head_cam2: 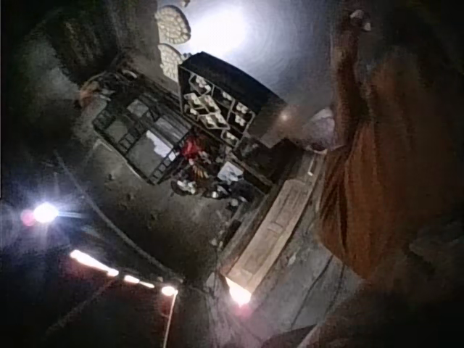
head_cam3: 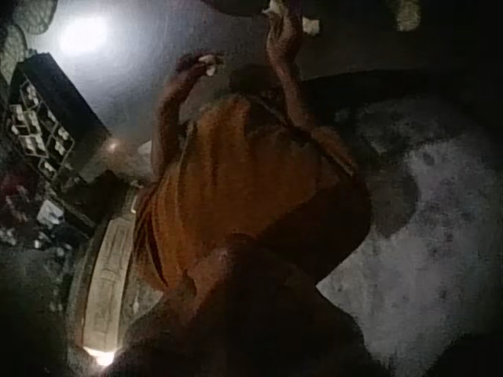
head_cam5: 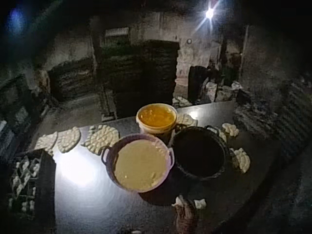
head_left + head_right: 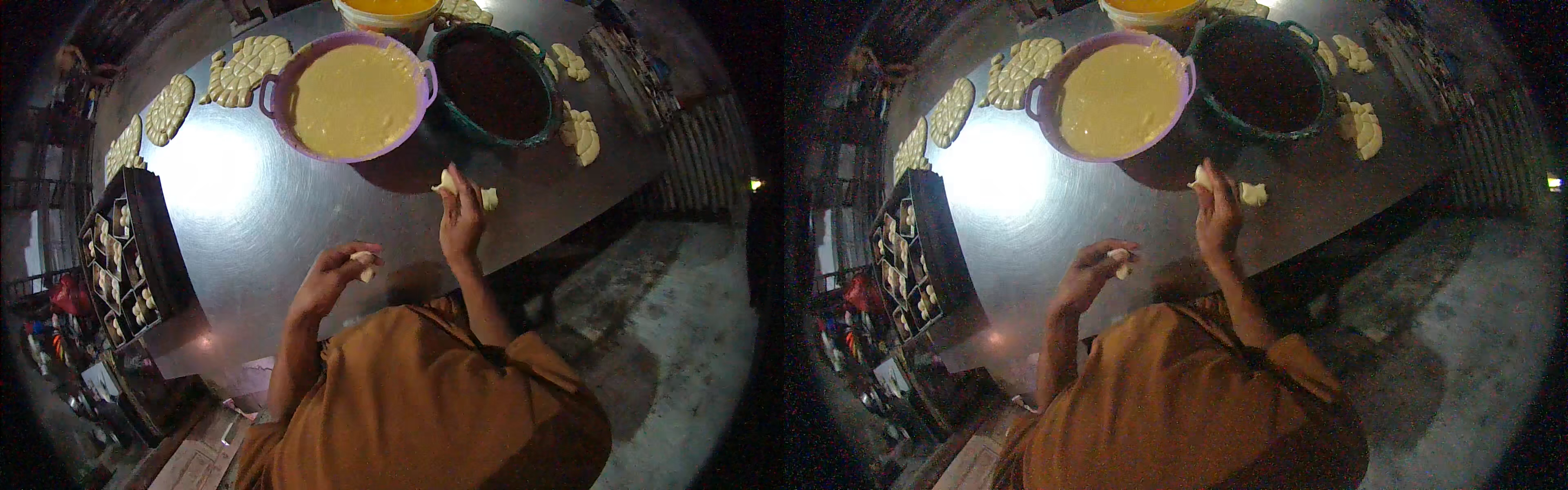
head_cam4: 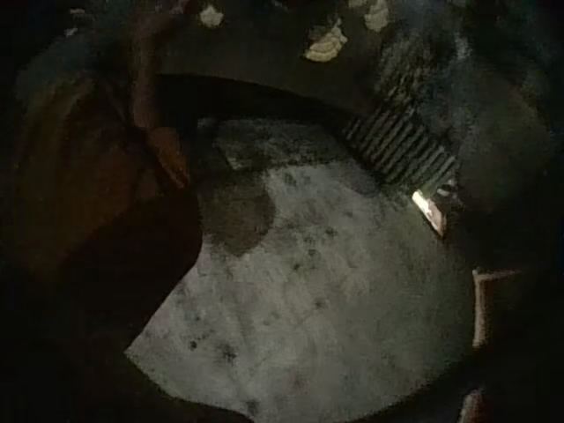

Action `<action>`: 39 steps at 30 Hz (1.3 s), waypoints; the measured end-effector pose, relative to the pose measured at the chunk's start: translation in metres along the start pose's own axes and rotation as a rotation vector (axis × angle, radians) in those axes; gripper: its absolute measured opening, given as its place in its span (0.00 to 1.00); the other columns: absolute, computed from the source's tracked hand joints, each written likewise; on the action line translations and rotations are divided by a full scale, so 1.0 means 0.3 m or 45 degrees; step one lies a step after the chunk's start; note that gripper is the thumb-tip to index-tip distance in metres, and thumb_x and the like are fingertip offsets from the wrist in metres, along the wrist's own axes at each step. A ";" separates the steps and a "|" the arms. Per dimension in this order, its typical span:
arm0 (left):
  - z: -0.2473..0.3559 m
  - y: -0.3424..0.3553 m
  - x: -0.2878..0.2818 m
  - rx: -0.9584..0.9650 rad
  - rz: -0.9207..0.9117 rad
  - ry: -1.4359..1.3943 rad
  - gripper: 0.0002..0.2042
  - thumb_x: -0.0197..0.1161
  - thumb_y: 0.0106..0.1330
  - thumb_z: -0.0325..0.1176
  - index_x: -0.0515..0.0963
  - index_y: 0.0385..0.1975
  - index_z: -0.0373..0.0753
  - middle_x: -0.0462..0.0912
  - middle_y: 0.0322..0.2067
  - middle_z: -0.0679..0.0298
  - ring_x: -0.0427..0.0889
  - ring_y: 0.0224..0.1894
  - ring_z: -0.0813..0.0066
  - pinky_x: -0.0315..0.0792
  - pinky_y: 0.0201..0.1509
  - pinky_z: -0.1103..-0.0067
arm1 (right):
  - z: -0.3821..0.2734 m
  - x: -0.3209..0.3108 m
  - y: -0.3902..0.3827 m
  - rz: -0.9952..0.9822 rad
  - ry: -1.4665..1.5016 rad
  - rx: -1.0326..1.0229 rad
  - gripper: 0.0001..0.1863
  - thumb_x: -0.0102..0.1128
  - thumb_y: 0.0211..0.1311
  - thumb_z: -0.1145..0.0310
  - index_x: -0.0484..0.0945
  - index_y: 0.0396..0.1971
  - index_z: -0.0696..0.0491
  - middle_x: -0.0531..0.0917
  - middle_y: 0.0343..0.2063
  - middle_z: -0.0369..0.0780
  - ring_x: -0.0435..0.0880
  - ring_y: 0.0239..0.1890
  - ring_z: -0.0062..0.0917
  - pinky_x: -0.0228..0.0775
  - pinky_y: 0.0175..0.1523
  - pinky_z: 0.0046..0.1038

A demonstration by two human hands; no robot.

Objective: The person prepares dough for baking by hand-dipping small pieces into liquid and paste mixtures, folding them, and placing the shaped dough into metal molds on the table.

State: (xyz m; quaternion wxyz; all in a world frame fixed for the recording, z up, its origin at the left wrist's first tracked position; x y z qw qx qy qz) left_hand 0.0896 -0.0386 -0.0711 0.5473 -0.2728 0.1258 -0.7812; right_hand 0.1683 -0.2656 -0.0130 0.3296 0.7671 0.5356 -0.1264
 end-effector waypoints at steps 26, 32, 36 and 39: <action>0.143 -0.060 -0.067 0.412 0.694 -0.239 0.26 0.50 0.72 0.48 0.63 0.64 0.39 0.68 0.61 0.47 0.70 0.62 0.59 0.64 0.65 0.65 | -0.091 0.323 -0.199 -0.680 0.859 0.525 0.13 0.61 0.60 0.79 0.82 0.45 0.57 0.83 0.44 0.41 0.83 0.45 0.25 0.74 0.52 0.24; 0.446 -0.162 0.195 1.231 0.823 1.268 0.08 0.65 0.60 0.30 0.81 0.38 0.35 0.83 0.37 0.54 0.82 0.40 0.57 0.75 0.47 0.72 | -0.278 0.279 -0.305 -0.804 2.002 1.228 0.16 0.64 0.57 0.75 0.81 0.47 0.53 0.84 0.41 0.39 0.83 0.43 0.24 0.75 0.49 0.25; 0.499 -0.200 0.254 1.522 0.707 1.226 0.06 0.66 0.56 0.31 0.79 0.26 0.36 0.80 0.26 0.59 0.83 0.32 0.60 0.76 0.40 0.72 | -0.262 0.286 -0.306 -0.798 1.990 1.178 0.17 0.64 0.58 0.74 0.80 0.49 0.54 0.83 0.41 0.37 0.83 0.43 0.24 0.75 0.49 0.25; 0.496 -0.156 0.253 1.454 0.493 1.047 0.11 0.67 0.56 0.38 0.77 0.28 0.36 0.79 0.30 0.55 0.82 0.34 0.59 0.75 0.41 0.72 | -0.244 0.292 -0.287 -0.790 1.967 1.128 0.18 0.64 0.58 0.73 0.78 0.50 0.54 0.83 0.42 0.36 0.83 0.43 0.23 0.75 0.49 0.25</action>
Point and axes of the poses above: each hand's wrist, its own y-axis towards the middle knuckle, its own x-axis out of the palm, z = x × y, the point moved 9 cm from there along y, towards the middle knuckle
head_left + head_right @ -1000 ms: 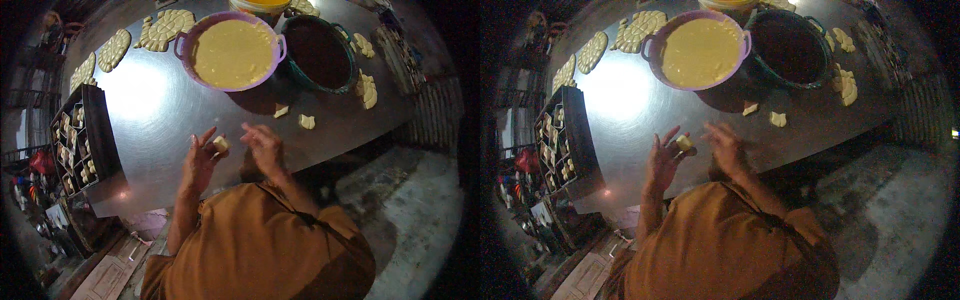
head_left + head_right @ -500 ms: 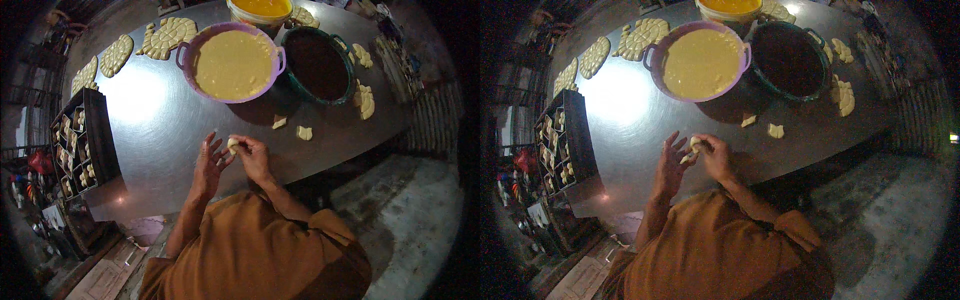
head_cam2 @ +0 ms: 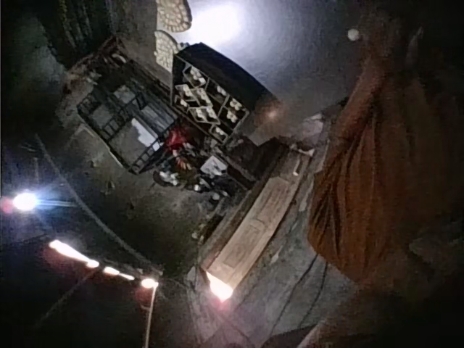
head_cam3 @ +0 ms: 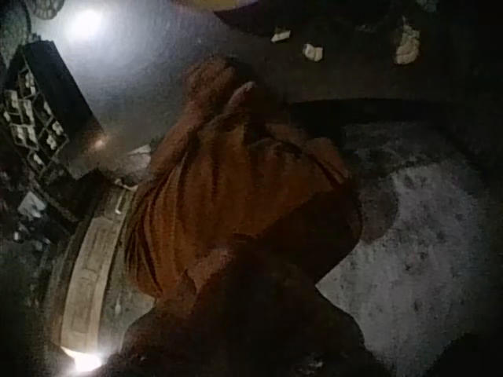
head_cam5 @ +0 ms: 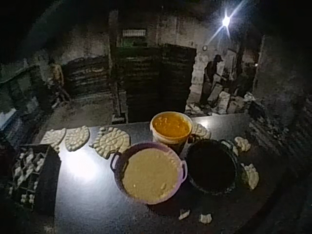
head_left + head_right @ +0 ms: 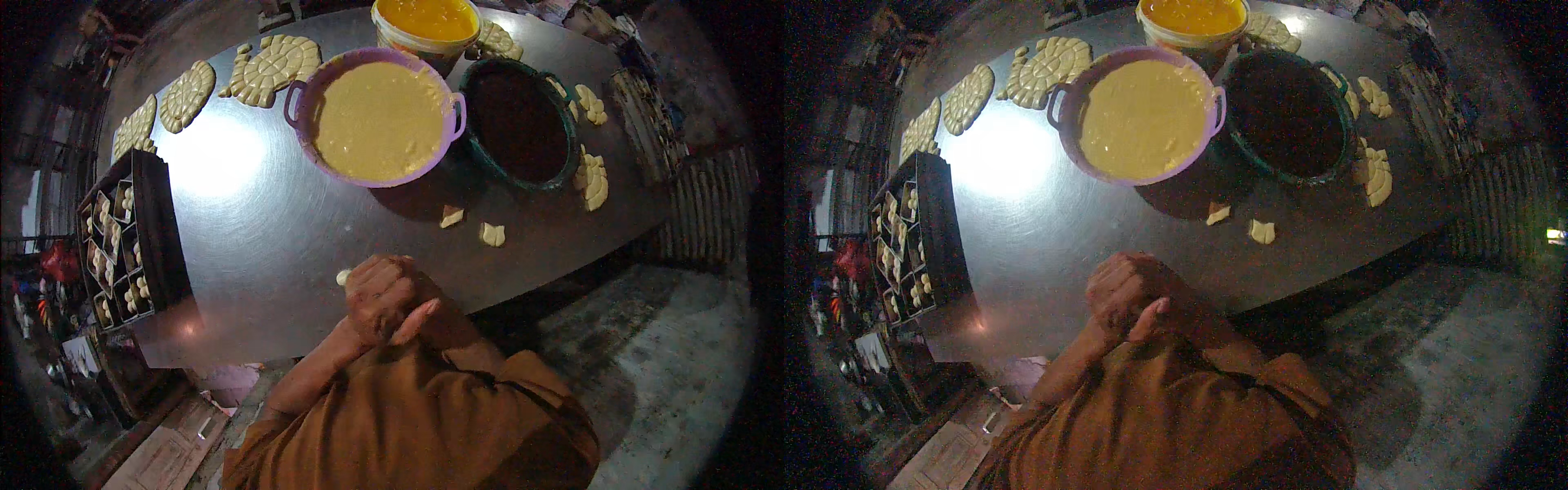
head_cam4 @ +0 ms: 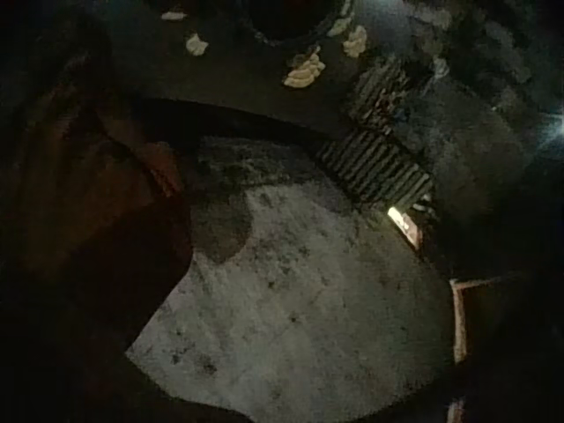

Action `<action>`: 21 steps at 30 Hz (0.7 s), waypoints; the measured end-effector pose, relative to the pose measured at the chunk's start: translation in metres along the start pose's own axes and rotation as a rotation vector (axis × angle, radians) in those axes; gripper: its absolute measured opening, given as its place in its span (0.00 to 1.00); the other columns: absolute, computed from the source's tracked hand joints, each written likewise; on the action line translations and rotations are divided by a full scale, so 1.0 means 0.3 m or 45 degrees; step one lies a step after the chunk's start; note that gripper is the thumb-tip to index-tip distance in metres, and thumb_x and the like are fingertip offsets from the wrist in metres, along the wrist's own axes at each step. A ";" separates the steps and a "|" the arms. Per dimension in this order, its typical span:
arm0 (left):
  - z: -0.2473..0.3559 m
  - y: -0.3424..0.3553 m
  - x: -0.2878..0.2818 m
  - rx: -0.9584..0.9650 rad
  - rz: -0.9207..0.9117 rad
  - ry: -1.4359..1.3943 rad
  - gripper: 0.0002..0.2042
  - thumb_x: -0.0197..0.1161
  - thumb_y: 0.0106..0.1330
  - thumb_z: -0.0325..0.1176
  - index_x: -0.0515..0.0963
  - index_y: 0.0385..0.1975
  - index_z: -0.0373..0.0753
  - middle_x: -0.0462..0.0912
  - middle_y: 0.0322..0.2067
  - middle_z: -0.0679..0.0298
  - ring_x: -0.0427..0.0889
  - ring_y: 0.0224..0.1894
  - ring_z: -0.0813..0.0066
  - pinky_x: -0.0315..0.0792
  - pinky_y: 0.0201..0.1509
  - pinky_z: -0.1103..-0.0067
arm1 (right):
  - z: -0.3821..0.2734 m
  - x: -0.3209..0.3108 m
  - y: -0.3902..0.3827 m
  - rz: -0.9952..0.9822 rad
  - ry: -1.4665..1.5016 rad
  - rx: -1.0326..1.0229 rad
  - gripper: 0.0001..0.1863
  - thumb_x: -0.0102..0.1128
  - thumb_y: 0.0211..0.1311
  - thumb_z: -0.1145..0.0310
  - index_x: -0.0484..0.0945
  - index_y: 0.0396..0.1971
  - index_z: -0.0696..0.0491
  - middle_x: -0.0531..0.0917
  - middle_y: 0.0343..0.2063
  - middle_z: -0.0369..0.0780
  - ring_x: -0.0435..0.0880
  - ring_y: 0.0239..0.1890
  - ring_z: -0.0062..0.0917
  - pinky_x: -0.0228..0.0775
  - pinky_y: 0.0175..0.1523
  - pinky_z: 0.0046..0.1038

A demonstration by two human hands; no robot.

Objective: The person prepares dough for baking by hand-dipping small pieces into liquid and paste mixtures, folding them, and placing the shaped dough into metal molds on the table.

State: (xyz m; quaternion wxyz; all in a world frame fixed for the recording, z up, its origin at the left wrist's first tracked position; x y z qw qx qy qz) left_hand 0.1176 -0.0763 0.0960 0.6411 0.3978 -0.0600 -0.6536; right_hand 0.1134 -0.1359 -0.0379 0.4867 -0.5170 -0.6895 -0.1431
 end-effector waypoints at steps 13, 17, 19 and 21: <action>-0.372 -0.127 0.037 -1.066 0.189 -0.900 0.11 0.54 0.72 0.32 0.75 0.48 0.33 0.80 0.44 0.59 0.79 0.48 0.69 0.71 0.57 0.74 | -0.729 0.273 0.603 -0.245 -1.007 -0.357 0.26 0.66 0.59 0.74 0.74 0.58 0.55 0.82 0.49 0.37 0.81 0.48 0.21 0.75 0.52 0.24; -0.457 -0.260 -0.074 -1.204 0.354 -0.783 0.08 0.58 0.70 0.31 0.78 0.41 0.33 0.82 0.39 0.60 0.81 0.46 0.70 0.72 0.55 0.73 | -0.994 0.310 1.057 0.032 -1.922 -0.494 0.18 0.58 0.62 0.78 0.80 0.53 0.54 0.83 0.37 0.35 0.78 0.29 0.18 0.72 0.33 0.22; -0.493 -0.305 -0.120 -1.222 0.442 -0.767 0.07 0.59 0.69 0.31 0.78 0.40 0.34 0.82 0.38 0.60 0.81 0.45 0.70 0.73 0.55 0.73 | -1.046 0.271 1.271 0.083 -2.168 -0.415 0.15 0.58 0.61 0.76 0.83 0.47 0.54 0.84 0.31 0.36 0.78 0.24 0.19 0.73 0.29 0.24; -0.524 -0.360 -0.170 -1.251 0.537 -0.746 0.07 0.59 0.69 0.31 0.78 0.40 0.34 0.82 0.38 0.60 0.81 0.44 0.71 0.73 0.54 0.73 | -1.054 0.240 1.438 0.099 -2.294 -0.311 0.11 0.60 0.58 0.73 0.85 0.40 0.55 0.84 0.25 0.37 0.81 0.22 0.23 0.77 0.29 0.30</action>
Point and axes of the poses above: each hand's wrist, its own y-axis towards the middle knuckle, its own x-axis out of the palm, z = x × y, the point moved 9 cm from there along y, towards the middle knuckle
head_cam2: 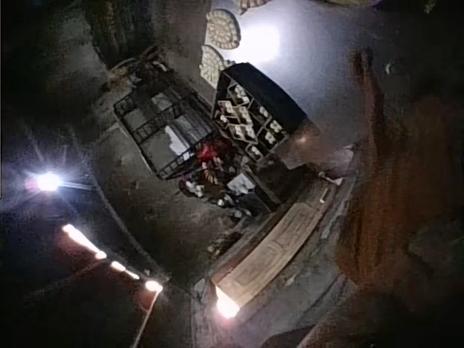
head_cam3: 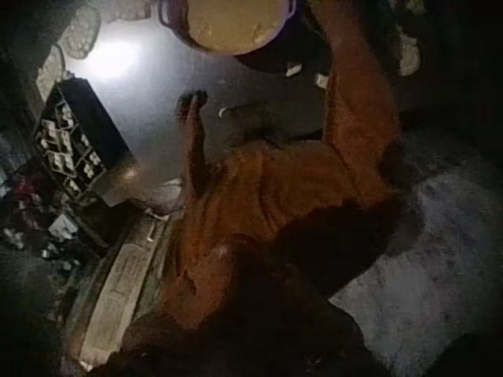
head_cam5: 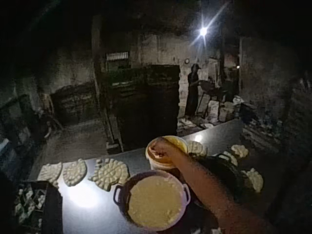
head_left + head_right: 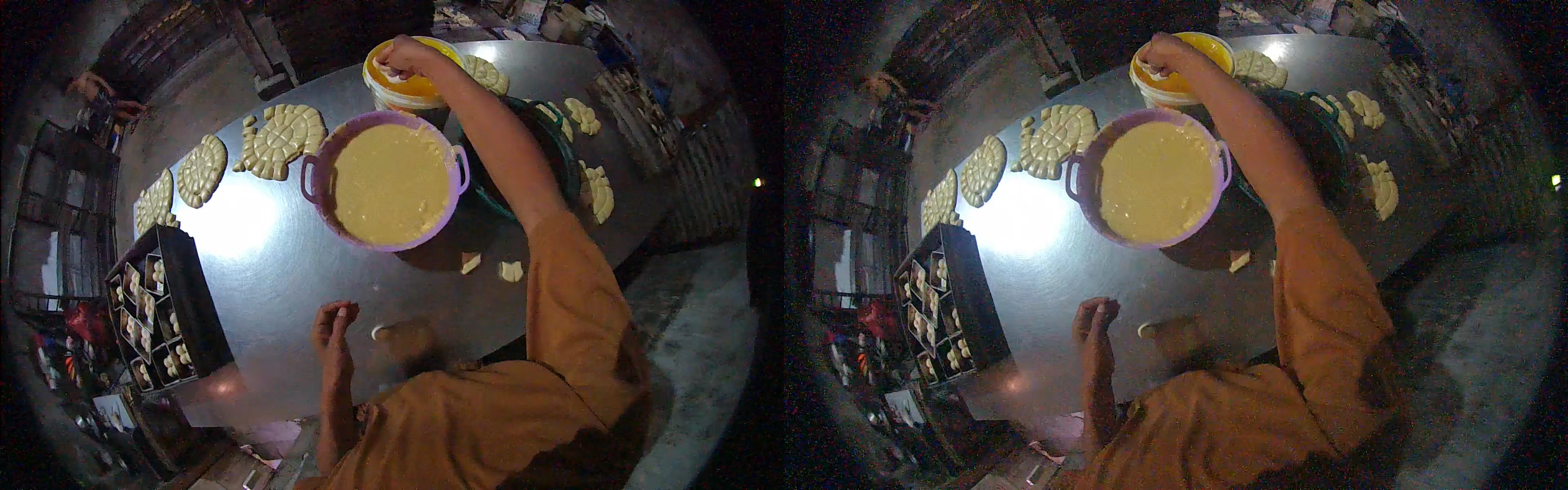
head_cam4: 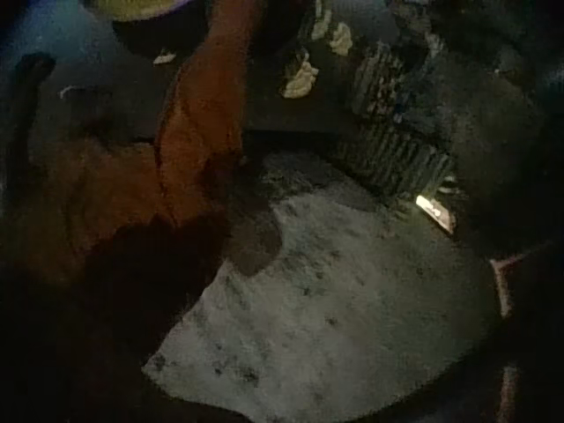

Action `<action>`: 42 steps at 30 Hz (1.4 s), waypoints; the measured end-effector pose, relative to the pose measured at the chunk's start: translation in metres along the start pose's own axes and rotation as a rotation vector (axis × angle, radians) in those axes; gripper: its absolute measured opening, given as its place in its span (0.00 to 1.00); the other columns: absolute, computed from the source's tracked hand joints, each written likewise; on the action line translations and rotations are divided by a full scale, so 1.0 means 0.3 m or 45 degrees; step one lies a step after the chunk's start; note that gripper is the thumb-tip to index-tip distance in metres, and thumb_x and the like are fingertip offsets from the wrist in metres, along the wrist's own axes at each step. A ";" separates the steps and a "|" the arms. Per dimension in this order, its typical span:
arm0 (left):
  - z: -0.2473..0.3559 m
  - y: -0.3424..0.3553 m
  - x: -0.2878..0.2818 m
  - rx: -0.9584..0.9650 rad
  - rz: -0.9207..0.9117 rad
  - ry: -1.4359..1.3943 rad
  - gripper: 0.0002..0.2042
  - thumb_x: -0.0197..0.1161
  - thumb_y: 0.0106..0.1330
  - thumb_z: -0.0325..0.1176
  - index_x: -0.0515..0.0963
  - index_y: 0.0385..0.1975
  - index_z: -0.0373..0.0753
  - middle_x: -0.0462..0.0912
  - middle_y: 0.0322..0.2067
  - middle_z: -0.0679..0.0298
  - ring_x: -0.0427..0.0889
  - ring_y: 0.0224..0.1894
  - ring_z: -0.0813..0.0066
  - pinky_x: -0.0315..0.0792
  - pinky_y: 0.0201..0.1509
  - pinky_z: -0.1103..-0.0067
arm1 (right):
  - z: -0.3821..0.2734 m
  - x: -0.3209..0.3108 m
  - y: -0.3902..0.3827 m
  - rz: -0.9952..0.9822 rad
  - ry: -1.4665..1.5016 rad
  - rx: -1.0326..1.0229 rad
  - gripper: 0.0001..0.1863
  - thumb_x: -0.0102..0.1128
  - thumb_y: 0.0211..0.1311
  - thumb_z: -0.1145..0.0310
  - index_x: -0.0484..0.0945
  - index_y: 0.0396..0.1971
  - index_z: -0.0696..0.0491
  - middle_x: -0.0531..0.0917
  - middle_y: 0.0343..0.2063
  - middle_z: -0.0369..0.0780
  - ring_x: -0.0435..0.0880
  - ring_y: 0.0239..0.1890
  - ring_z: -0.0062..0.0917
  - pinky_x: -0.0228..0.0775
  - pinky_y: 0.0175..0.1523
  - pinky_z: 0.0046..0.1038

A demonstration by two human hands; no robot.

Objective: The person prepares dough for baking by hand-dipping small pieces into liquid and paste mixtures, folding them, and placing the shaped dough into metal molds on the table.

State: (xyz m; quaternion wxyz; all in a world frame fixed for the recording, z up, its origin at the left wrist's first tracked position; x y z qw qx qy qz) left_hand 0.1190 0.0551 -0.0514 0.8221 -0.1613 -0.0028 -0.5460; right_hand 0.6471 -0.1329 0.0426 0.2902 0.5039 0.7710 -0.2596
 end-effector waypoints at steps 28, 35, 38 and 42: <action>0.063 0.001 0.225 -0.471 -0.266 -0.679 0.14 0.54 0.73 0.36 0.73 0.52 0.34 0.80 0.46 0.58 0.80 0.49 0.69 0.73 0.58 0.71 | -0.390 0.333 -0.860 -0.683 1.373 -0.273 0.36 0.68 0.54 0.76 0.63 0.63 0.50 0.77 0.53 0.36 0.79 0.52 0.24 0.75 0.55 0.29; 0.119 -0.112 0.259 -0.434 -0.267 -0.836 0.13 0.51 0.75 0.39 0.73 0.49 0.38 0.78 0.46 0.65 0.78 0.48 0.74 0.72 0.59 0.72 | -0.390 0.554 -1.308 -0.806 1.683 -0.034 0.42 0.67 0.53 0.79 0.55 0.67 0.51 0.76 0.54 0.40 0.77 0.54 0.26 0.72 0.58 0.29; 0.064 -0.160 0.216 -0.365 -0.168 -0.832 0.13 0.51 0.75 0.42 0.73 0.46 0.40 0.79 0.44 0.66 0.79 0.45 0.73 0.73 0.51 0.73 | -0.367 0.612 -1.355 -0.846 1.721 0.003 0.42 0.66 0.53 0.81 0.54 0.67 0.50 0.74 0.56 0.40 0.75 0.57 0.27 0.68 0.63 0.31; 0.014 -0.167 0.181 -0.242 -0.084 -0.843 0.17 0.49 0.75 0.49 0.72 0.48 0.41 0.79 0.44 0.64 0.80 0.44 0.70 0.75 0.40 0.73 | -0.352 0.633 -1.393 -0.749 1.818 -0.021 0.40 0.63 0.57 0.81 0.54 0.68 0.49 0.77 0.52 0.40 0.77 0.54 0.26 0.72 0.58 0.30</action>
Point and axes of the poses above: each hand's wrist, its own y-axis towards the middle knuckle, its own x-axis out of the palm, z = x × y, the point moved 9 cm from there along y, towards the middle knuckle
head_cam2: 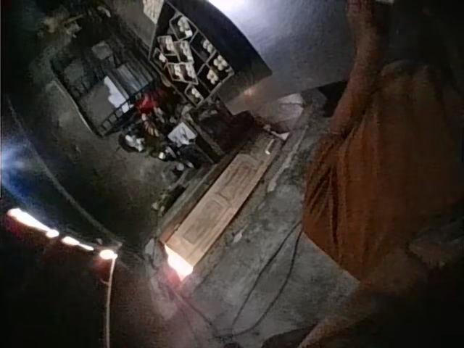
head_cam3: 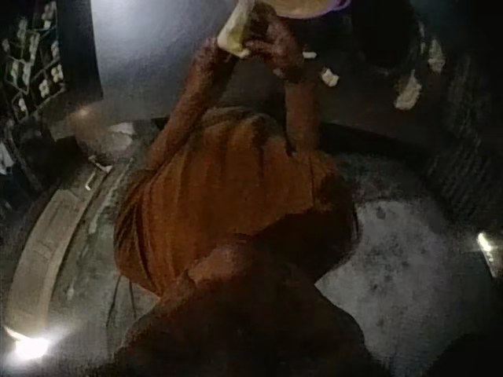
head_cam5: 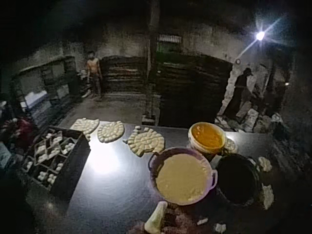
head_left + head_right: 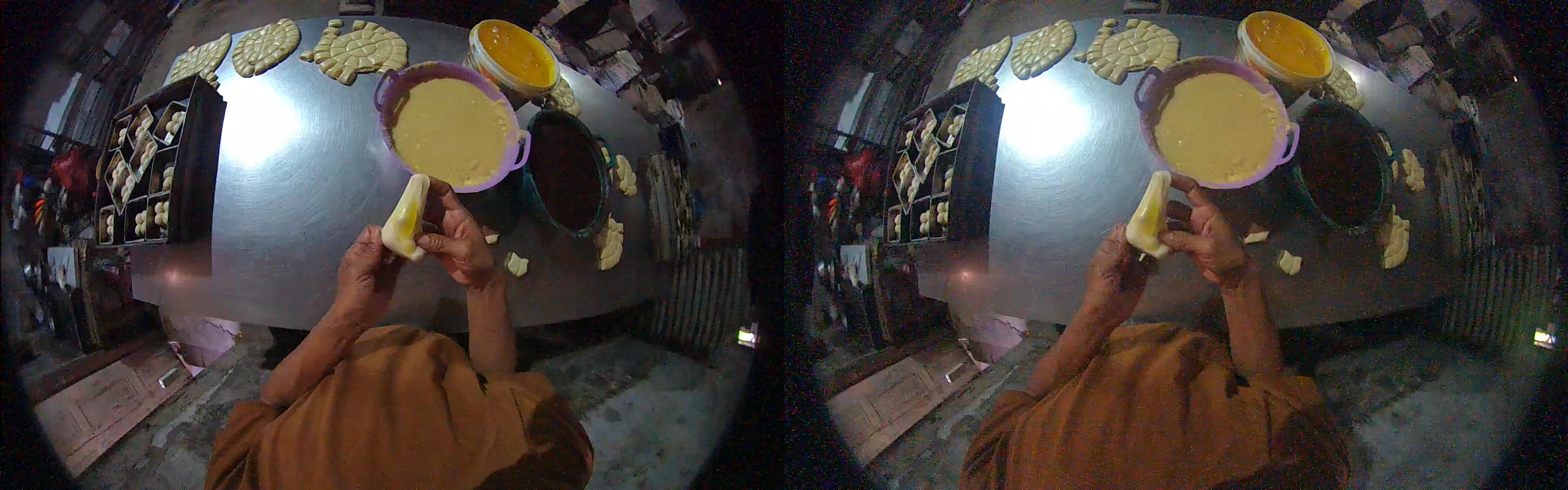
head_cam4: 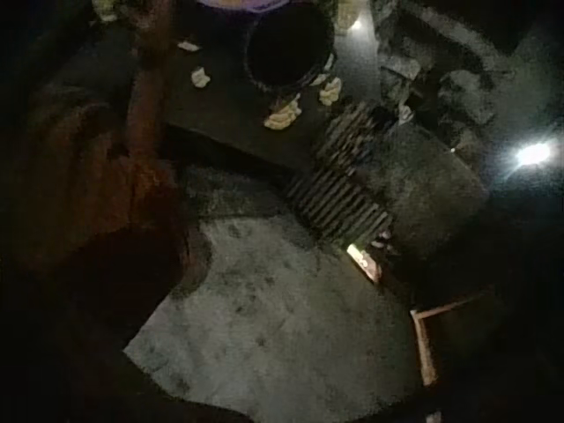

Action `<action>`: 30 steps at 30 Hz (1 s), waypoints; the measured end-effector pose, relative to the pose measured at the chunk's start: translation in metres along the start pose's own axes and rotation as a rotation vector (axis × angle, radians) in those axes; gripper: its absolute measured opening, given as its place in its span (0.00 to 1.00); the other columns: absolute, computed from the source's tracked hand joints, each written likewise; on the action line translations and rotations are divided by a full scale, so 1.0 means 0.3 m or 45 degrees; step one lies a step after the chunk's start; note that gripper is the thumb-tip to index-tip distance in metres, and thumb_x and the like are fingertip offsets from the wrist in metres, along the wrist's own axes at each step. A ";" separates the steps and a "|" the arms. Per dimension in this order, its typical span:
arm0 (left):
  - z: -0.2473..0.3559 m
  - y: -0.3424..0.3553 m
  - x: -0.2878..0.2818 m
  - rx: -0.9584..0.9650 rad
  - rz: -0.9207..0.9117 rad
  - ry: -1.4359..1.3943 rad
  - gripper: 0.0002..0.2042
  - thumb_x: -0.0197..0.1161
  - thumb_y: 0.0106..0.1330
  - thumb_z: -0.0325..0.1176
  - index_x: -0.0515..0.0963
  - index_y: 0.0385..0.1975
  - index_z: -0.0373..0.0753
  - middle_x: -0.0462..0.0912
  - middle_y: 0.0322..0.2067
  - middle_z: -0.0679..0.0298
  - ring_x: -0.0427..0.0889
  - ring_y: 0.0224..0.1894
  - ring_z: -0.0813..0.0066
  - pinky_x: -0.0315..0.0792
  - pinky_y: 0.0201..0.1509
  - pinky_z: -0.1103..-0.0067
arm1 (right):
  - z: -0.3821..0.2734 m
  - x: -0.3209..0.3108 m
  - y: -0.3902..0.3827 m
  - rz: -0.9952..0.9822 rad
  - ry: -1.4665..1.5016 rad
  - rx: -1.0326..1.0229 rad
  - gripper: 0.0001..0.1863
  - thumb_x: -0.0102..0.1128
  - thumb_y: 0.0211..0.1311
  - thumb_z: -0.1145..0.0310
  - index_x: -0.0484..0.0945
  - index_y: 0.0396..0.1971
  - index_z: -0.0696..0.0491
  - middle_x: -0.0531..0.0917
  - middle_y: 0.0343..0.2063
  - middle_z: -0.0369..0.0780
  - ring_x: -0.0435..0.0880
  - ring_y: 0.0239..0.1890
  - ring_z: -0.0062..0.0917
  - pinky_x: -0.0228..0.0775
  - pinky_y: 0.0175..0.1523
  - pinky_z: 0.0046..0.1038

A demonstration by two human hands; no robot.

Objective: The person prepares dough for baking by hand-dipping small pieces into liquid and paste mixtures, folding them, and placing the shaped dough into metal molds on the table.

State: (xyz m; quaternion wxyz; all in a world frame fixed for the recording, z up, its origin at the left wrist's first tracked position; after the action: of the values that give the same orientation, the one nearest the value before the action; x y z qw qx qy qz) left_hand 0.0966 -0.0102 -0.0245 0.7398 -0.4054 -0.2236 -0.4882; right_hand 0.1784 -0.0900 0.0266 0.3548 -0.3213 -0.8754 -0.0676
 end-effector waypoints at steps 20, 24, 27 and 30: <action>0.230 -0.089 0.044 0.281 0.059 0.735 0.09 0.66 0.64 0.26 0.78 0.41 0.32 0.81 0.37 0.64 0.81 0.39 0.78 0.78 0.40 0.80 | -0.097 0.244 -0.128 -0.281 -2.222 -1.044 0.18 0.69 0.49 0.72 0.81 0.43 0.53 0.81 0.44 0.39 0.83 0.38 0.34 0.79 0.41 0.33; 0.242 -0.120 0.067 0.273 -0.133 1.023 0.08 0.65 0.65 0.28 0.80 0.39 0.30 0.82 0.37 0.63 0.81 0.37 0.77 0.76 0.41 0.80 | -0.128 0.192 -0.072 -0.139 -1.900 -0.757 0.16 0.70 0.48 0.70 0.81 0.39 0.52 0.81 0.34 0.38 0.83 0.34 0.33 0.78 0.37 0.33; 0.233 -0.107 0.047 0.164 -0.209 0.905 0.09 0.63 0.67 0.31 0.81 0.38 0.31 0.82 0.37 0.63 0.80 0.37 0.77 0.74 0.41 0.80 | -0.140 0.218 -0.064 -0.336 -1.891 -0.673 0.14 0.71 0.47 0.73 0.81 0.37 0.52 0.81 0.30 0.39 0.82 0.32 0.31 0.77 0.35 0.32; 0.200 -0.085 0.004 -0.057 -0.148 0.589 0.11 0.62 0.69 0.35 0.82 0.38 0.33 0.82 0.37 0.63 0.80 0.37 0.77 0.74 0.41 0.79 | -0.148 0.247 -0.090 -0.383 -1.920 -0.815 0.12 0.71 0.46 0.76 0.83 0.34 0.52 0.81 0.30 0.40 0.83 0.34 0.29 0.77 0.35 0.28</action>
State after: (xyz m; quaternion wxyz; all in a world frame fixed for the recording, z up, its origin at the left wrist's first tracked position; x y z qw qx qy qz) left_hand 0.0780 0.0335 0.0203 0.7328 -0.2854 -0.0603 -0.6147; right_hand 0.1474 -0.0886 0.1115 -0.4481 -0.2455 -0.8503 -0.1266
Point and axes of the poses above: each hand's wrist, its own y-axis towards the middle knuckle, its own x-axis out of the palm, z = x × y, the point moved 9 cm from there along y, towards the middle knuckle
